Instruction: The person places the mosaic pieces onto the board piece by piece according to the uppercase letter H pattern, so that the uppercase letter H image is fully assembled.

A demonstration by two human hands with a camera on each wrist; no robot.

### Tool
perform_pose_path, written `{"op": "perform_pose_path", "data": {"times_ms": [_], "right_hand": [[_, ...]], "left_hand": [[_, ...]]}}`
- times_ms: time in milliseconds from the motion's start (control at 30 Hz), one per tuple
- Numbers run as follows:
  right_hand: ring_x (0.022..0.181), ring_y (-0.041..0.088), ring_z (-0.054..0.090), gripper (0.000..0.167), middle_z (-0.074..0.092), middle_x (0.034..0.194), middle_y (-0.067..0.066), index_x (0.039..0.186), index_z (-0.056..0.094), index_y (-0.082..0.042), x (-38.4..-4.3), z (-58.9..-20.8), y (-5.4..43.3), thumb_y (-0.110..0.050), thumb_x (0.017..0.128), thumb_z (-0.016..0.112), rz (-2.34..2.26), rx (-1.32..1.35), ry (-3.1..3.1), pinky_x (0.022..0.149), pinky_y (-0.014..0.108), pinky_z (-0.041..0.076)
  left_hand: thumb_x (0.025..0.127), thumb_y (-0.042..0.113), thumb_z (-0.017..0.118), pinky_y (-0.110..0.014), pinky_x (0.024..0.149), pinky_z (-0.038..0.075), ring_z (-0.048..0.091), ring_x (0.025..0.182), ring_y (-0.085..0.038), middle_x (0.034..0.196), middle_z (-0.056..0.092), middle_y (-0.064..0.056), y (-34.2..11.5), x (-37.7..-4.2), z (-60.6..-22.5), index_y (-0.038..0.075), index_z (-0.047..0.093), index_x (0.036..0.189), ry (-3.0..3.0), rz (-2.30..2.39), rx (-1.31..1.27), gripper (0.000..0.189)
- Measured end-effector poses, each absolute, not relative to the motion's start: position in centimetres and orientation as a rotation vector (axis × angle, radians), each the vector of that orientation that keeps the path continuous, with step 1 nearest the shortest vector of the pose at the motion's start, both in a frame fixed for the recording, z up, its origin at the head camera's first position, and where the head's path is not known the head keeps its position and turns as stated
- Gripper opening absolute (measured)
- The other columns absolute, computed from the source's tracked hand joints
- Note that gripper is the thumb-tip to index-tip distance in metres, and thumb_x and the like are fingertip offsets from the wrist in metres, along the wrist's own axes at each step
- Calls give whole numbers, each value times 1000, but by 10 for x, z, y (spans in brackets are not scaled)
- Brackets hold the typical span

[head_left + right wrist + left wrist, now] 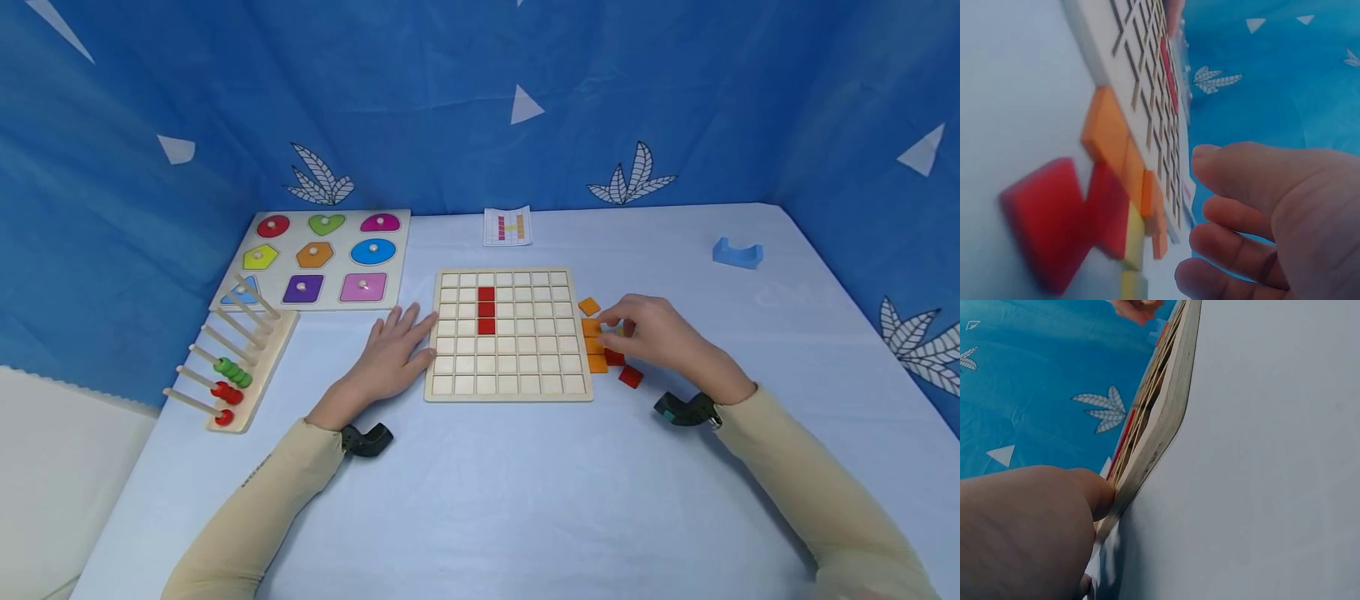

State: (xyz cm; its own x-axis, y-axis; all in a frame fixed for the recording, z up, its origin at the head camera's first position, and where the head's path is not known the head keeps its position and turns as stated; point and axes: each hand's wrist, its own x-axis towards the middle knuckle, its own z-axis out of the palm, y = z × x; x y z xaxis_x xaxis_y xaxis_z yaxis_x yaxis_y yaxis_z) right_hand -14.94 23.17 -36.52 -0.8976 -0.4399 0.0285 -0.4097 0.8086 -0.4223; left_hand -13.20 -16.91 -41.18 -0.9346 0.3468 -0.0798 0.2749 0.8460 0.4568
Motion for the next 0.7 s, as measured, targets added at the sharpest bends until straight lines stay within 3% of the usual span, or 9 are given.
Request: {"op": "perform_pose_path", "data": {"times_ms": [700], "right_hand": [[73, 13, 51, 46, 68, 88, 3, 110, 78, -3, -117, -382, 260, -29, 75, 91, -584, -638, 2924, 61, 22, 45]], "left_hand": [[102, 33, 50, -69, 124, 4, 6, 158, -47, 169, 19, -22, -170, -132, -411, 10, 34, 160, 2870, 670, 496, 64]]}}
